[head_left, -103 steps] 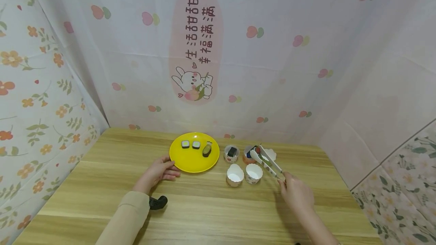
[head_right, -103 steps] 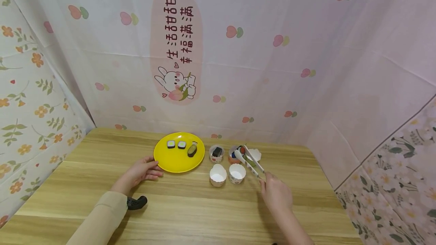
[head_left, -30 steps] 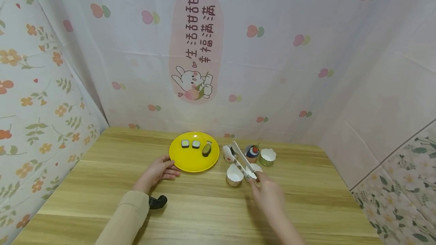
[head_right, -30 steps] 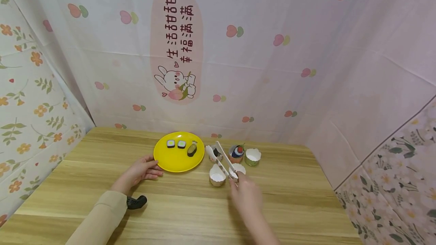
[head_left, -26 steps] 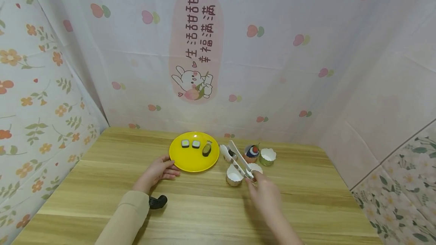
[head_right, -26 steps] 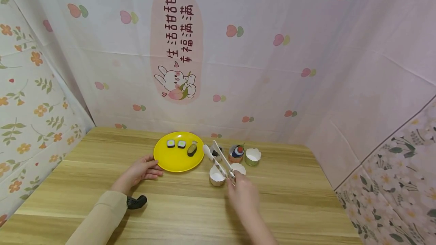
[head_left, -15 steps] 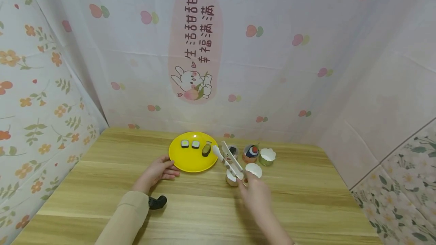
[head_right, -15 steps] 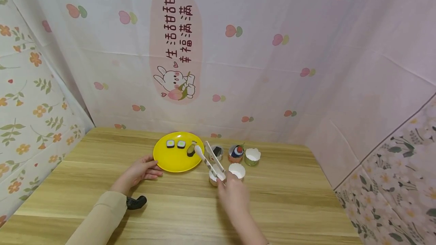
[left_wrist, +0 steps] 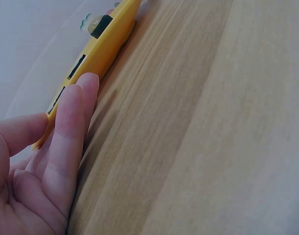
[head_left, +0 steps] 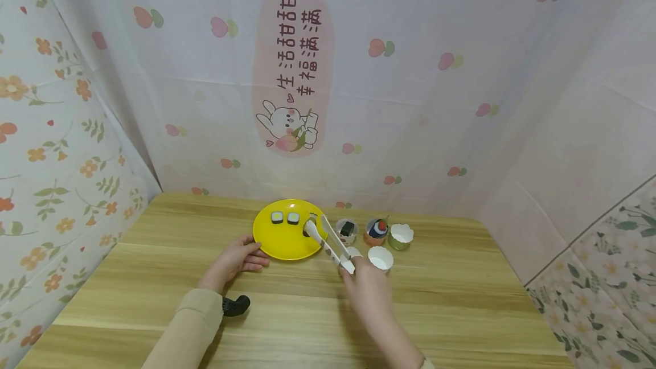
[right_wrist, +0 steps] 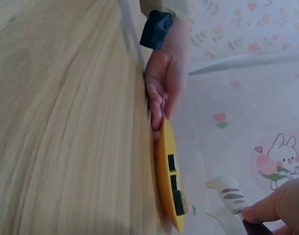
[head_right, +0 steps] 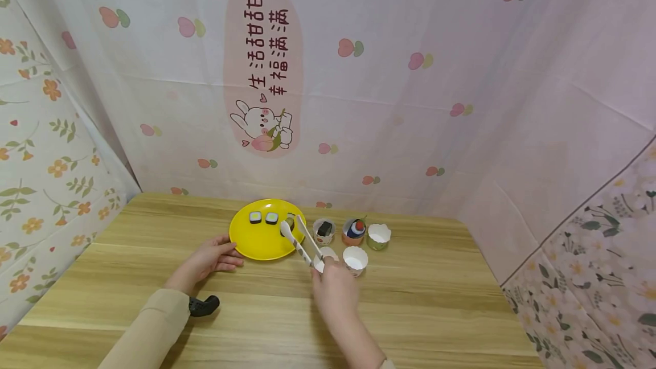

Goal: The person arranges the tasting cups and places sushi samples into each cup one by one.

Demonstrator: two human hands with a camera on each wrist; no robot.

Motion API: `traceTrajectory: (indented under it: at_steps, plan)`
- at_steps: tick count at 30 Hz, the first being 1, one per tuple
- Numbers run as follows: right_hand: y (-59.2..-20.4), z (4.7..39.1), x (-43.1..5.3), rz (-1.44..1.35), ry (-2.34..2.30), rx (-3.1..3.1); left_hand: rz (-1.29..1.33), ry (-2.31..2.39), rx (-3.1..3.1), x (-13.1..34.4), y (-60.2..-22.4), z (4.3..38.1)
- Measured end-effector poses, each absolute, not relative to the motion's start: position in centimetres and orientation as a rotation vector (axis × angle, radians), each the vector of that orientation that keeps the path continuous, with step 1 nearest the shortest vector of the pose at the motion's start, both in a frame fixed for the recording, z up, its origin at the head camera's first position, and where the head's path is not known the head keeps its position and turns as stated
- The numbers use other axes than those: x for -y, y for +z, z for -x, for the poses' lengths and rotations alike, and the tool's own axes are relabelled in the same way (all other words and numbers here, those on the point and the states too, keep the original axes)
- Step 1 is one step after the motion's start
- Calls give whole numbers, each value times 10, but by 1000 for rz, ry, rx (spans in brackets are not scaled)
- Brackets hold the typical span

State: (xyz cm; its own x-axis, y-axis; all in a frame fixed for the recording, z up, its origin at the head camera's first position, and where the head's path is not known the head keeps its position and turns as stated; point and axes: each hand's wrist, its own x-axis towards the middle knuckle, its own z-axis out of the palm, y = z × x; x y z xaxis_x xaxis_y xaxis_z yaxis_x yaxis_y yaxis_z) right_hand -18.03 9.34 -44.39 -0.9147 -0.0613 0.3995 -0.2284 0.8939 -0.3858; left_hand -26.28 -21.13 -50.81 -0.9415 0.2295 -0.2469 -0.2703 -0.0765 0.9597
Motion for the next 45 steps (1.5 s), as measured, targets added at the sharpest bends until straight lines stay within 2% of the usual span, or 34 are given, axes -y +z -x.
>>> traceTrajectory:
  at_steps: [15,45]
  plan:
    - [-433,187,-71,-196,406,2761,100,2072,-1872,212,-512,266]
    - [-428,208,-43,-26,286,2925,71,2080,-1872,212,-511,265]
